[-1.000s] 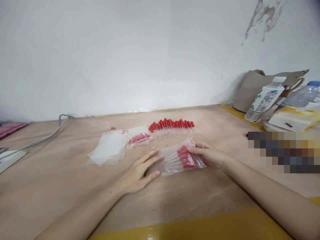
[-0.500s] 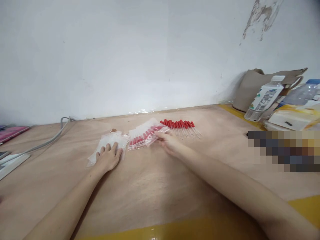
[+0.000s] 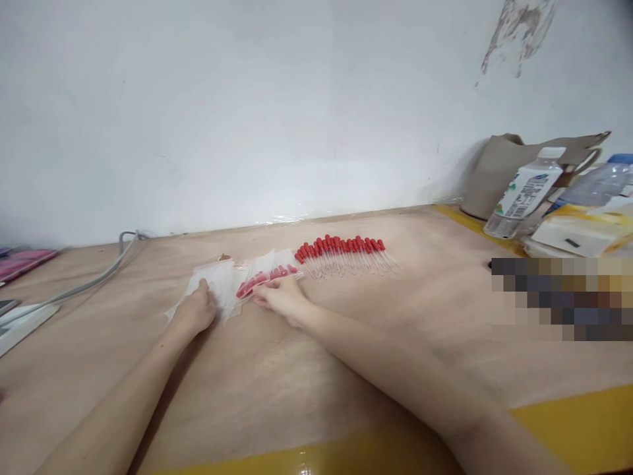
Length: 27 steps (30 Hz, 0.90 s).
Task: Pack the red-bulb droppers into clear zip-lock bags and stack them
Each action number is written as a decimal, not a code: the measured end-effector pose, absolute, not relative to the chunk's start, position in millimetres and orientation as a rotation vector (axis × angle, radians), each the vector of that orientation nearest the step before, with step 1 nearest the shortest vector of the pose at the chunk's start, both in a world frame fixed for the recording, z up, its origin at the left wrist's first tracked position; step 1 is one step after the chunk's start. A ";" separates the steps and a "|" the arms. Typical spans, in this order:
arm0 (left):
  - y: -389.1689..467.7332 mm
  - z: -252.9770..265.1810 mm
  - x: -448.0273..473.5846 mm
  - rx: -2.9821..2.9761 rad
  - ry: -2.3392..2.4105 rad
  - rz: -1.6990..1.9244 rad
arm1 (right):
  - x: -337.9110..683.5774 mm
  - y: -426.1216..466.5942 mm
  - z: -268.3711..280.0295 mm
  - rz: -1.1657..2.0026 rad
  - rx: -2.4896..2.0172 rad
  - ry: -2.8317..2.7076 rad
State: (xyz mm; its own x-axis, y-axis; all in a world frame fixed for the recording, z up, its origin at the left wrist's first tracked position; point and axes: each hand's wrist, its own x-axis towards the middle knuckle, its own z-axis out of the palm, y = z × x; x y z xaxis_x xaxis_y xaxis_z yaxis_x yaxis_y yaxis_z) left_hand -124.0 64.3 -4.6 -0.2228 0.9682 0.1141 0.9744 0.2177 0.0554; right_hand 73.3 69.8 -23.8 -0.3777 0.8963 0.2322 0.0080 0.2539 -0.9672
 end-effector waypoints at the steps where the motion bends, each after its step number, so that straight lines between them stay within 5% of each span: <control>1: 64.2 -2.7 -126.8 -1.913 -2.412 -0.208 | 87.9 65.3 -24.5 1.215 -0.918 -1.649; 12: 3.0 11.4 -31.2 -2.428 -1.804 -0.673 | 263.3 61.2 -21.2 0.205 -1.568 -1.689; 16: -27.4 -10.3 19.8 -2.845 -1.386 -0.565 | 263.5 84.1 -11.2 0.167 -1.705 -1.631; 27: -28.0 -6.5 13.0 -3.025 -1.143 -0.376 | 210.9 132.8 6.0 0.332 -1.941 -1.614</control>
State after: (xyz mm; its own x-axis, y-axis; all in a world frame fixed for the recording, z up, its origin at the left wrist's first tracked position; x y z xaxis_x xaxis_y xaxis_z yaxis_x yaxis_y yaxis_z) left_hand 13.0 -28.0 -6.5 0.7278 0.6633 0.1739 0.6371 -0.7479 0.1865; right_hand 210.9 132.8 6.0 0.2341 0.9565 0.1739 0.8102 -0.0931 -0.5787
